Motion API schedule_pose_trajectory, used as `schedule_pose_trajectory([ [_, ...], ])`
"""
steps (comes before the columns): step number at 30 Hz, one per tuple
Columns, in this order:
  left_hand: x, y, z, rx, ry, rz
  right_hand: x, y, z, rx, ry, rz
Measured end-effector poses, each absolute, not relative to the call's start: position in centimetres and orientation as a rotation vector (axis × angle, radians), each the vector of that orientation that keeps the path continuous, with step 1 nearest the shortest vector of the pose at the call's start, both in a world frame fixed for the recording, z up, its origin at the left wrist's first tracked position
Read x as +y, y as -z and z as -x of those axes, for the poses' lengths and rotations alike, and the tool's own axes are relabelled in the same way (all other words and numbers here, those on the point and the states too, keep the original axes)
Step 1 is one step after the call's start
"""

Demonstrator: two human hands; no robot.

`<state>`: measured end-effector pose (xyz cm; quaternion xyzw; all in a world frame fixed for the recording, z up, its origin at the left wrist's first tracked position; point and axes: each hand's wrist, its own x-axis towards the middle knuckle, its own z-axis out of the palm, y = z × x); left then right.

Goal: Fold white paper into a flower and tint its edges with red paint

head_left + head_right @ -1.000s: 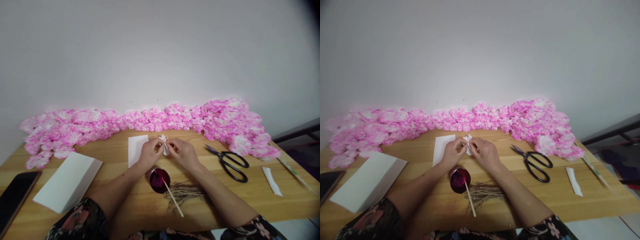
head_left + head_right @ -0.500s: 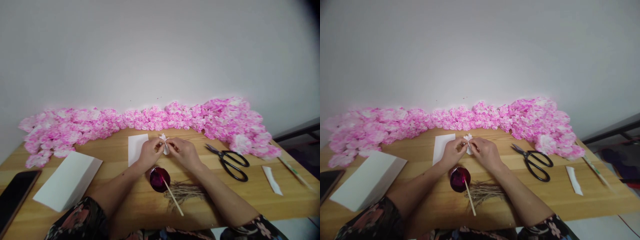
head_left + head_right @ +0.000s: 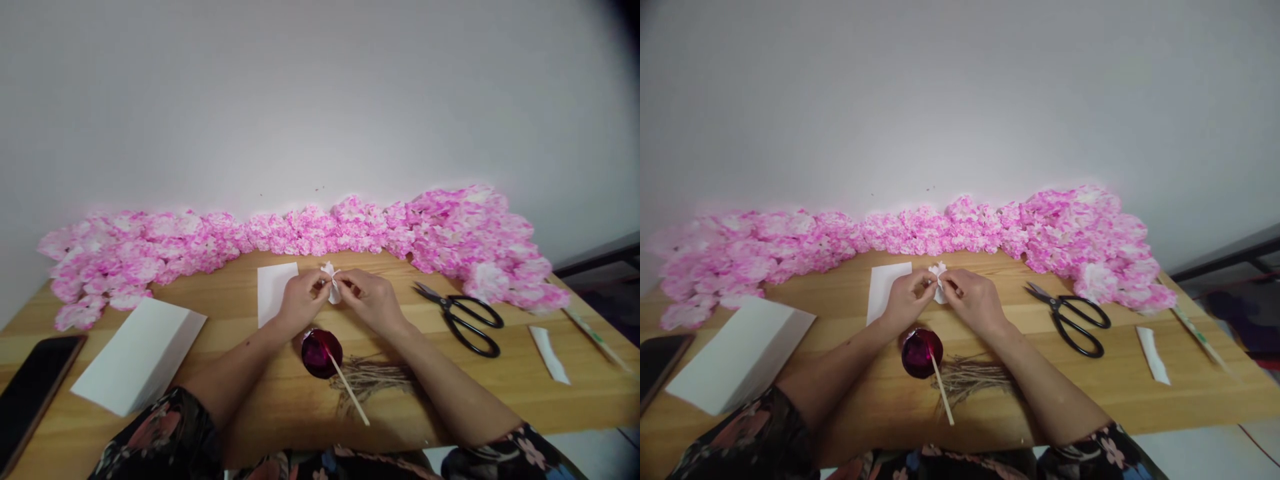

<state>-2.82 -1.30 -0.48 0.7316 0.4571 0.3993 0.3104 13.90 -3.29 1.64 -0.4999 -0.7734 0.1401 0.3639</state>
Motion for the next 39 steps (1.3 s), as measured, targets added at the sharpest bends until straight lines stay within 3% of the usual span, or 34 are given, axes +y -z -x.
schedule_pose_trajectory([
  [20,-0.9,1.4,2.8,1.187,-1.121,-1.735,-2.5,-1.4,-13.9,-1.620,-0.825,1.416],
  [32,-1.1,0.6,2.8,1.188,-1.080,-1.819,-3.3,-2.1,-13.8,-1.860,-0.527,1.392],
  [39,-1.0,1.1,2.8,1.162,-1.118,-1.701,-2.5,-1.3,-13.7,-1.581,-0.921,1.386],
])
